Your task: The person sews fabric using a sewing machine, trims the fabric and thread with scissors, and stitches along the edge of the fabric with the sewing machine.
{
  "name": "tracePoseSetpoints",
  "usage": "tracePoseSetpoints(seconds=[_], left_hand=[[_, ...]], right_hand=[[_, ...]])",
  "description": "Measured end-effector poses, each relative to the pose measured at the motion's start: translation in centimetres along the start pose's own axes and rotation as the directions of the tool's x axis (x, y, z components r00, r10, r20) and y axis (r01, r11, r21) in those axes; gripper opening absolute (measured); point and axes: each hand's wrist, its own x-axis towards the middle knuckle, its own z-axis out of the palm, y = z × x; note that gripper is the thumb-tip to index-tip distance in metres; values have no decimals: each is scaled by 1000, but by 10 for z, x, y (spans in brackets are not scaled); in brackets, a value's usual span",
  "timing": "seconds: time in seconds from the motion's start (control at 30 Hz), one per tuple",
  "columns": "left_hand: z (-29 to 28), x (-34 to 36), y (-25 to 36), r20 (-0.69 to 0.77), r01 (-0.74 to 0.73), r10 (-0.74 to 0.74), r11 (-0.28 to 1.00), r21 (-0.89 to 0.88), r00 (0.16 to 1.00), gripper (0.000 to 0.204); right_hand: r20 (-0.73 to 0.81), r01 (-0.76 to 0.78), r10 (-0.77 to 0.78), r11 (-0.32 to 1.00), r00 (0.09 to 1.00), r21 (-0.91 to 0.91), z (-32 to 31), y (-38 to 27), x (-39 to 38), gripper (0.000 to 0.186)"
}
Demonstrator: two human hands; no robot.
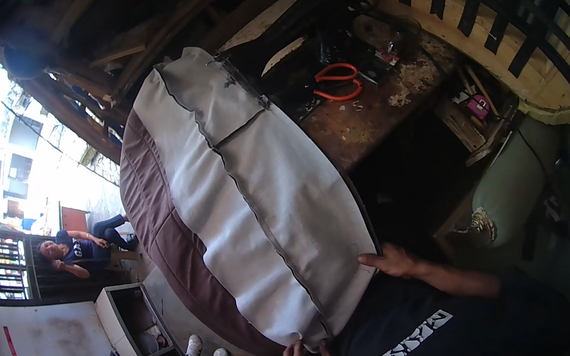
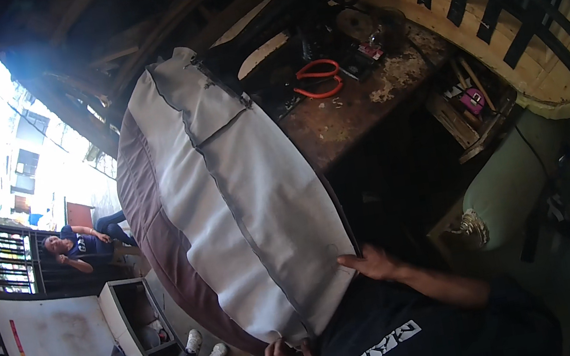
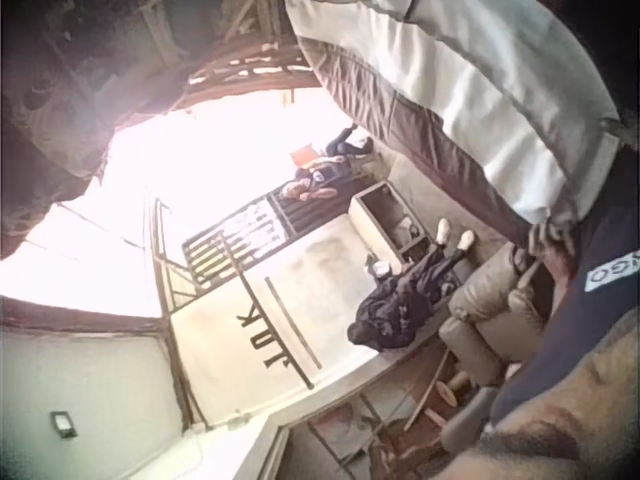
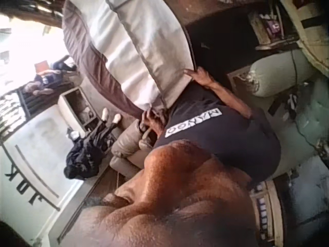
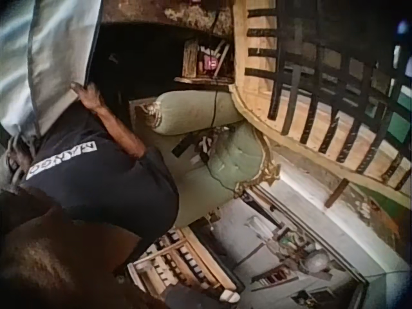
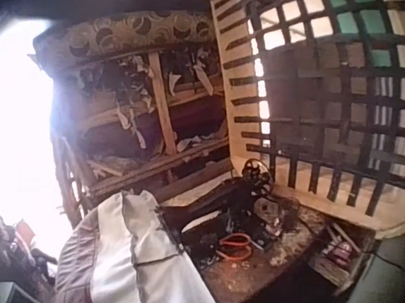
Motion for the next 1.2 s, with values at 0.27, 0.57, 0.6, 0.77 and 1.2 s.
tracePoseSetpoints(seconds=[0.27,0.57,0.6,0.77,1.2], left_hand=[[65,-13,-29,-85,369,-465,789,-492,881,11],[-133,94,-52,-691,146,66,959,244,720,30],[-141,104,-45,-626,126,-17,984,130,780,28],[-183,145,6,-68,-44,19,924,-379,997,25],[-194,217,106,192,-143,423,641,-754,885,22]], right_hand=[[180,-108,83,985,980,132,-30,-71,-27,60],[275,202,-586,620,762,758,-91,-212,-92,47],[260,222,-602,608,755,762,-80,-193,-87,47],[497,-57,-260,843,828,535,-67,-120,-110,60],[537,-372,4,726,844,579,-81,-67,-128,68]])
